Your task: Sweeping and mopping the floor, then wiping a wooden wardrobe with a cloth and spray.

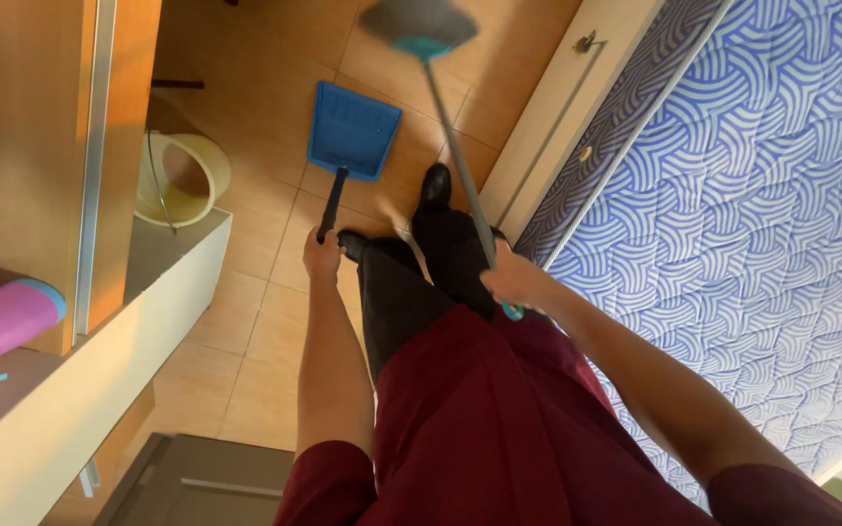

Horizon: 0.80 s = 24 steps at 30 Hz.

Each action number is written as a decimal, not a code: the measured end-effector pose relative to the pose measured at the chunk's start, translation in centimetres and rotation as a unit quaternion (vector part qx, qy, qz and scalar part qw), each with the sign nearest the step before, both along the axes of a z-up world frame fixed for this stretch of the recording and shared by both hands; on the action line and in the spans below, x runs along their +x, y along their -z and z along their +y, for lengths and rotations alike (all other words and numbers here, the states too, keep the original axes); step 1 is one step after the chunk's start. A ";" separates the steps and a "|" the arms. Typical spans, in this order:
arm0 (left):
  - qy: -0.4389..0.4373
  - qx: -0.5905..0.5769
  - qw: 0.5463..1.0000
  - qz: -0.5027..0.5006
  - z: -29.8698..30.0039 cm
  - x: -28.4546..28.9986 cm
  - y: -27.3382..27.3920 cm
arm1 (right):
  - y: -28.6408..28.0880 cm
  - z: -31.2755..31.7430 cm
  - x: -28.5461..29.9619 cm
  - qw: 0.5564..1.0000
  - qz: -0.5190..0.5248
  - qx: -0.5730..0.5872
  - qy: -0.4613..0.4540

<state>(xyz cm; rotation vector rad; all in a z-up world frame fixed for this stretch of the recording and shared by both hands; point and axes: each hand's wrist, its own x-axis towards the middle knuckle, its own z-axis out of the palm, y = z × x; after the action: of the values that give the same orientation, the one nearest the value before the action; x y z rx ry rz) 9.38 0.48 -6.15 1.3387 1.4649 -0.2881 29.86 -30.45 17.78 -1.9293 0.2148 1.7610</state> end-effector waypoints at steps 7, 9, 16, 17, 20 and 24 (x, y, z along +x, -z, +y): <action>-0.045 -0.030 0.999 0.006 0.0 -0.2 2.4 | -13.0 -3.5 10.6 0.973 0.066 0.071 0.208; -0.075 -0.073 0.994 0.037 0.3 -0.6 1.5 | -16.2 -1.1 12.4 0.983 0.021 0.055 0.173; -0.025 -0.070 0.996 0.040 -0.7 -0.6 -0.6 | -1.7 11.0 17.6 0.966 -0.217 0.140 -0.006; 0.010 -0.051 0.998 0.030 -0.7 -0.6 -0.8 | 0.8 12.9 18.2 0.975 -0.204 0.074 -0.051; 0.044 -0.044 0.998 0.018 -0.6 -0.8 -1.3 | 8.2 14.6 15.8 0.976 -0.173 -0.002 -0.129; 0.070 -0.025 0.990 -0.121 0.5 -5.3 6.7 | 15.8 7.4 0.4 0.975 -0.180 0.080 -0.103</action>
<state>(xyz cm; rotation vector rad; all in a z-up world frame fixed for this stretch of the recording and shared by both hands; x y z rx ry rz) 4.08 0.94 -12.83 1.3873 1.1576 -0.2421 30.25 -23.01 1.95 -2.1659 -0.2558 1.4613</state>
